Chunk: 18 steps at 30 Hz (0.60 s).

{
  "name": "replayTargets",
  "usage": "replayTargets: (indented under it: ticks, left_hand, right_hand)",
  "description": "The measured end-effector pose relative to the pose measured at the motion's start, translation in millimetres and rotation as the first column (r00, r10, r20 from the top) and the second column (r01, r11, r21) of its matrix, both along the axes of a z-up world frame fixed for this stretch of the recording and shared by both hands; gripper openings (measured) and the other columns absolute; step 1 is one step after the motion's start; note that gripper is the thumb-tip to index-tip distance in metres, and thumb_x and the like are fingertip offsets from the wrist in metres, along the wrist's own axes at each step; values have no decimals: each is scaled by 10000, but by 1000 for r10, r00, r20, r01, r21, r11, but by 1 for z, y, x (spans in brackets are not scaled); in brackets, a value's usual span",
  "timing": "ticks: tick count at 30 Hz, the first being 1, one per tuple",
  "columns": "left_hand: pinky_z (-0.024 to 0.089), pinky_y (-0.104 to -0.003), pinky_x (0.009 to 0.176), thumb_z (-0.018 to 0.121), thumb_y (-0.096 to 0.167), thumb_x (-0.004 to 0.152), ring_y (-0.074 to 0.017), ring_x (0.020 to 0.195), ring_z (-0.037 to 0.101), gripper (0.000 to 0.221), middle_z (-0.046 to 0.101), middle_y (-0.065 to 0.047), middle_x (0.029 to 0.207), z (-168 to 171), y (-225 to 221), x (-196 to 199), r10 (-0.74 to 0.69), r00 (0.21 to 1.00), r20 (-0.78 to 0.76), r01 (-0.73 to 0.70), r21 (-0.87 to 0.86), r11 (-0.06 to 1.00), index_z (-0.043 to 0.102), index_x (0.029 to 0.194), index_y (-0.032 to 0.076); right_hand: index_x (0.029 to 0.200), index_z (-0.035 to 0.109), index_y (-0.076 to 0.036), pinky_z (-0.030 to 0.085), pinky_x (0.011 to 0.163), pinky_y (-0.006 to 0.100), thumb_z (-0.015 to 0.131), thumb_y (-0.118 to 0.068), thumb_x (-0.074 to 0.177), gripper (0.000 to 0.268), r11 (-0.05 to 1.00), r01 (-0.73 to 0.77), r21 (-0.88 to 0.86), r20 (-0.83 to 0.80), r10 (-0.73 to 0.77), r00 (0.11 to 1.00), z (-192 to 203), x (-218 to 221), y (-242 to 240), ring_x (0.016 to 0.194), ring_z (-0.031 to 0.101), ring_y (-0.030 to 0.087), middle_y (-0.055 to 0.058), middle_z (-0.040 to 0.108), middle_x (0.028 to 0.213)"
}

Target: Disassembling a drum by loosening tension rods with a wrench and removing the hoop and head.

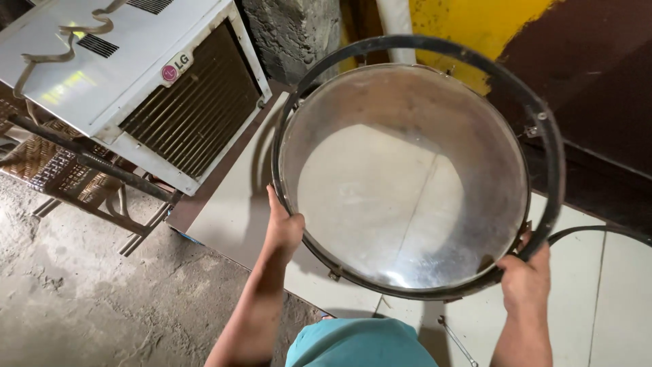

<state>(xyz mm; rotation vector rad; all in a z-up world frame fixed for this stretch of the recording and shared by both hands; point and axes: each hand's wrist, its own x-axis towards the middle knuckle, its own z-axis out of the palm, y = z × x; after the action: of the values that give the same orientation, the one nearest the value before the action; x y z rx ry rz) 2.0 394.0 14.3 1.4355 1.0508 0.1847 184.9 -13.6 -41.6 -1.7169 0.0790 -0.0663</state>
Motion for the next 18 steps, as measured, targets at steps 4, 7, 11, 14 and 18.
replayTargets:
  ticks: [4,7,11,14,18]
  left_hand:
    - [403,-321,525,399,-56,823,-200,692,497,1029,339,-193,1602,-10,1,-1,15,996,93,-6,-98,995,-172,1630,229]
    - [251,-326,1186,395,-112,743,-284,1557,145,1056,54,-108,1728,-38,3,-5,-23,962,272,12,42,999,-158,1617,103]
    - [57,-346,1254,398,-95,681,-241,1536,153,1020,190,-122,1657,-46,2,-7,-46,866,498,-23,132,991,5,1614,29]
    - [59,-342,1264,393,-88,671,-233,1532,184,1009,240,-130,1645,-50,0,-6,-79,828,554,-39,198,979,57,1618,11]
    - [-15,-349,1261,377,-101,726,-223,1589,11,1018,43,-116,1724,-63,-4,-7,-36,872,489,-27,120,992,-97,1616,35]
  right_hand:
    - [1532,391,-33,322,1163,363,467,125,675,875,996,-7,-91,-85,-1,996,45,-24,19,1477,418,248,192,463,1556]
    - [1403,512,-152,346,896,181,537,40,668,760,993,40,-107,-29,-43,999,16,-21,0,988,455,60,-6,602,1418]
    - [1353,467,-9,511,904,307,469,104,666,696,999,-42,31,151,37,988,23,-28,4,1172,642,258,147,592,1411]
    - [1277,452,-19,581,743,346,443,157,720,584,980,-12,199,80,-4,997,46,-40,20,969,698,301,159,602,1301]
    - [1070,544,-105,398,513,240,444,42,613,490,899,174,403,-136,-129,982,73,-50,47,647,554,156,63,669,1082]
